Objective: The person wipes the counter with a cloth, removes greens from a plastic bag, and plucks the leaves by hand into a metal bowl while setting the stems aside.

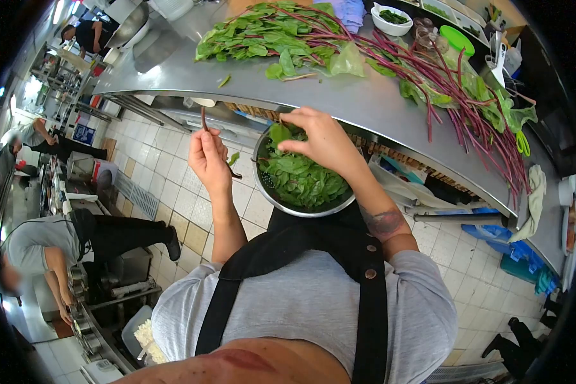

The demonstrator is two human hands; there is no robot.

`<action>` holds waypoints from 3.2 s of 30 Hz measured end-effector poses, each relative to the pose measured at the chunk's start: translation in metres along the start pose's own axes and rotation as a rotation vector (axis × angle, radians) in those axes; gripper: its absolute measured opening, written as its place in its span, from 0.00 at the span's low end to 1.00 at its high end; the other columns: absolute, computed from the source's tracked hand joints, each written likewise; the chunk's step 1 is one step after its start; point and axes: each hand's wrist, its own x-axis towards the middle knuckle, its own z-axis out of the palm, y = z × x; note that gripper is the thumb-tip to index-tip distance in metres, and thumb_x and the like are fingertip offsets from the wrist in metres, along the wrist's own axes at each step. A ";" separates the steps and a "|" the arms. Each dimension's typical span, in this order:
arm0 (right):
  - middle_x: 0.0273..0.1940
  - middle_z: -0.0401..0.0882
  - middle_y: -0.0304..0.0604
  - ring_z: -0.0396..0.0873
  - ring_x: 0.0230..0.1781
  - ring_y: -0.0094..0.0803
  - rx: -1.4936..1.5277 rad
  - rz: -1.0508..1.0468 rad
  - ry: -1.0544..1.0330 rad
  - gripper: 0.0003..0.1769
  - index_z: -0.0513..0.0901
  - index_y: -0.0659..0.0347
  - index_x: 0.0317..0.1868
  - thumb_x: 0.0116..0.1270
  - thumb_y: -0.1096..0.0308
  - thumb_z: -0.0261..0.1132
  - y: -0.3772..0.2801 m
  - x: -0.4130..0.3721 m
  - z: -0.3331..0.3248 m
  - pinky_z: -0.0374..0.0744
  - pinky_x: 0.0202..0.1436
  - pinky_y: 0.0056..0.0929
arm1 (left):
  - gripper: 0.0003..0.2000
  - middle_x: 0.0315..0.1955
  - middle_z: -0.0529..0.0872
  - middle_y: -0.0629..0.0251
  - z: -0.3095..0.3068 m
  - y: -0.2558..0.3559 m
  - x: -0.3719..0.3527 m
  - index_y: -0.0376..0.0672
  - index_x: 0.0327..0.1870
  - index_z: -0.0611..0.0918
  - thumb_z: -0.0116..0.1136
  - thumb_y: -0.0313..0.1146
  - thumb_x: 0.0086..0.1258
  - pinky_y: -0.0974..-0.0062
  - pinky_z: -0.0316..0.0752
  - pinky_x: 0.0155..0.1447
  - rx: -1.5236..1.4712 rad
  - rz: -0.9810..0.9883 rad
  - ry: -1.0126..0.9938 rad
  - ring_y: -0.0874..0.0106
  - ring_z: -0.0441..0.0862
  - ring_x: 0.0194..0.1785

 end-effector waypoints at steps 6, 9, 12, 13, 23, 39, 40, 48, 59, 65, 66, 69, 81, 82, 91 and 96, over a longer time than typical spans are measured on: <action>0.39 0.82 0.50 0.81 0.40 0.46 -0.196 0.031 0.209 0.10 0.86 0.62 0.38 0.61 0.65 0.67 0.032 0.060 0.000 0.79 0.43 0.41 | 0.09 0.26 0.79 0.74 -0.008 -0.012 -0.010 0.36 0.38 0.81 0.52 0.32 0.77 0.84 0.65 0.34 0.197 -0.038 -0.093 0.85 0.70 0.30; 0.40 0.82 0.51 0.79 0.44 0.49 -0.491 -0.032 0.284 0.12 0.85 0.64 0.43 0.57 0.74 0.68 0.057 0.076 0.009 0.76 0.47 0.42 | 0.09 0.24 0.72 0.78 -0.003 -0.008 -0.013 0.37 0.39 0.80 0.52 0.32 0.77 0.84 0.57 0.30 0.240 -0.003 -0.138 0.87 0.63 0.27; 0.41 0.81 0.51 0.76 0.46 0.50 -0.507 0.057 0.148 0.15 0.84 0.64 0.45 0.56 0.75 0.68 0.062 0.070 0.017 0.75 0.51 0.43 | 0.09 0.20 0.66 0.81 -0.004 -0.008 -0.010 0.37 0.39 0.80 0.51 0.33 0.78 0.86 0.52 0.24 0.261 0.028 -0.137 0.89 0.58 0.22; 0.40 0.80 0.50 0.76 0.45 0.49 -0.475 0.004 0.170 0.14 0.84 0.64 0.44 0.56 0.76 0.67 0.055 0.065 0.016 0.75 0.50 0.43 | 0.09 0.20 0.66 0.81 -0.003 -0.007 -0.010 0.37 0.40 0.80 0.51 0.33 0.78 0.86 0.52 0.24 0.256 0.015 -0.126 0.89 0.58 0.22; 0.46 0.78 0.48 0.76 0.47 0.46 -0.038 0.061 0.084 0.14 0.83 0.65 0.45 0.58 0.72 0.69 -0.005 -0.030 0.019 0.76 0.50 0.41 | 0.08 0.24 0.75 0.74 0.039 0.003 -0.007 0.36 0.42 0.77 0.49 0.32 0.79 0.85 0.68 0.31 0.053 -0.125 -0.133 0.84 0.72 0.27; 0.45 0.81 0.61 0.81 0.44 0.56 -0.714 0.338 0.406 0.23 0.78 0.64 0.60 0.67 0.62 0.64 0.035 -0.002 -0.181 0.78 0.50 0.43 | 0.12 0.29 0.85 0.52 0.180 -0.031 0.146 0.36 0.36 0.86 0.59 0.37 0.68 0.67 0.78 0.45 0.615 0.431 -0.374 0.59 0.84 0.35; 0.48 0.80 0.61 0.80 0.46 0.56 -0.771 0.381 0.374 0.24 0.77 0.65 0.60 0.67 0.62 0.65 0.052 0.002 -0.191 0.77 0.52 0.43 | 0.13 0.30 0.85 0.51 0.192 -0.040 0.159 0.37 0.36 0.87 0.60 0.39 0.67 0.65 0.79 0.45 0.701 0.389 -0.364 0.57 0.84 0.35; 0.56 0.75 0.55 0.75 0.57 0.51 -0.540 0.143 0.534 0.24 0.79 0.63 0.57 0.59 0.70 0.71 0.023 -0.007 -0.150 0.73 0.61 0.41 | 0.23 0.38 0.87 0.43 0.265 -0.083 0.191 0.33 0.38 0.86 0.66 0.50 0.60 0.56 0.81 0.51 1.019 0.120 -0.386 0.46 0.86 0.44; 0.53 0.78 0.49 0.78 0.53 0.43 -0.269 0.114 0.454 0.20 0.82 0.62 0.52 0.58 0.75 0.70 -0.002 -0.021 -0.101 0.76 0.55 0.36 | 0.08 0.27 0.86 0.64 0.234 -0.062 0.178 0.35 0.36 0.83 0.68 0.28 0.60 0.76 0.78 0.36 0.029 0.056 -0.309 0.77 0.82 0.30; 0.49 0.80 0.45 0.79 0.47 0.33 0.046 0.142 0.478 0.22 0.82 0.61 0.54 0.57 0.69 0.73 -0.005 0.005 -0.075 0.76 0.46 0.30 | 0.08 0.33 0.83 0.69 0.173 0.006 0.087 0.35 0.44 0.78 0.62 0.22 0.67 0.84 0.74 0.35 -0.224 0.071 -0.398 0.83 0.79 0.32; 0.49 0.80 0.46 0.79 0.46 0.33 0.036 0.135 0.479 0.24 0.81 0.62 0.55 0.57 0.68 0.73 -0.011 0.008 -0.068 0.76 0.46 0.30 | 0.08 0.34 0.83 0.68 0.162 0.009 0.075 0.35 0.44 0.78 0.62 0.22 0.67 0.84 0.75 0.35 -0.263 0.025 -0.394 0.83 0.79 0.33; 0.47 0.82 0.46 0.80 0.42 0.31 0.034 0.160 0.468 0.30 0.78 0.69 0.57 0.57 0.63 0.75 -0.013 0.013 -0.045 0.78 0.45 0.29 | 0.08 0.36 0.83 0.67 0.131 0.006 0.041 0.34 0.46 0.76 0.61 0.22 0.69 0.83 0.77 0.36 -0.341 -0.061 -0.355 0.82 0.79 0.34; 0.41 0.84 0.43 0.81 0.43 0.24 0.963 -0.049 0.445 0.09 0.76 0.68 0.48 0.68 0.81 0.61 -0.034 0.009 0.029 0.79 0.49 0.26 | 0.05 0.31 0.81 0.64 0.076 -0.007 0.018 0.40 0.42 0.69 0.50 0.31 0.78 0.78 0.78 0.31 -0.440 -0.270 -0.089 0.76 0.80 0.30; 0.41 0.83 0.44 0.81 0.43 0.25 0.998 -0.133 0.428 0.09 0.75 0.67 0.48 0.69 0.82 0.60 -0.037 0.006 0.032 0.79 0.50 0.26 | 0.05 0.29 0.79 0.65 0.074 -0.011 0.020 0.42 0.41 0.69 0.49 0.31 0.78 0.78 0.77 0.30 -0.502 -0.284 -0.046 0.76 0.77 0.28; 0.37 0.78 0.47 0.75 0.31 0.24 0.776 -0.201 0.294 0.09 0.71 0.68 0.49 0.70 0.81 0.56 -0.024 -0.040 0.055 0.77 0.37 0.22 | 0.05 0.22 0.66 0.71 0.070 -0.018 0.027 0.47 0.40 0.66 0.43 0.33 0.81 0.79 0.61 0.24 -0.585 -0.375 0.024 0.79 0.61 0.21; 0.40 0.78 0.51 0.75 0.27 0.38 0.793 -0.561 0.160 0.15 0.74 0.66 0.48 0.63 0.76 0.66 -0.028 -0.060 0.046 0.77 0.37 0.34 | 0.05 0.21 0.63 0.74 0.034 -0.051 0.069 0.46 0.41 0.67 0.43 0.34 0.80 0.81 0.54 0.21 -0.455 -0.264 0.239 0.82 0.57 0.20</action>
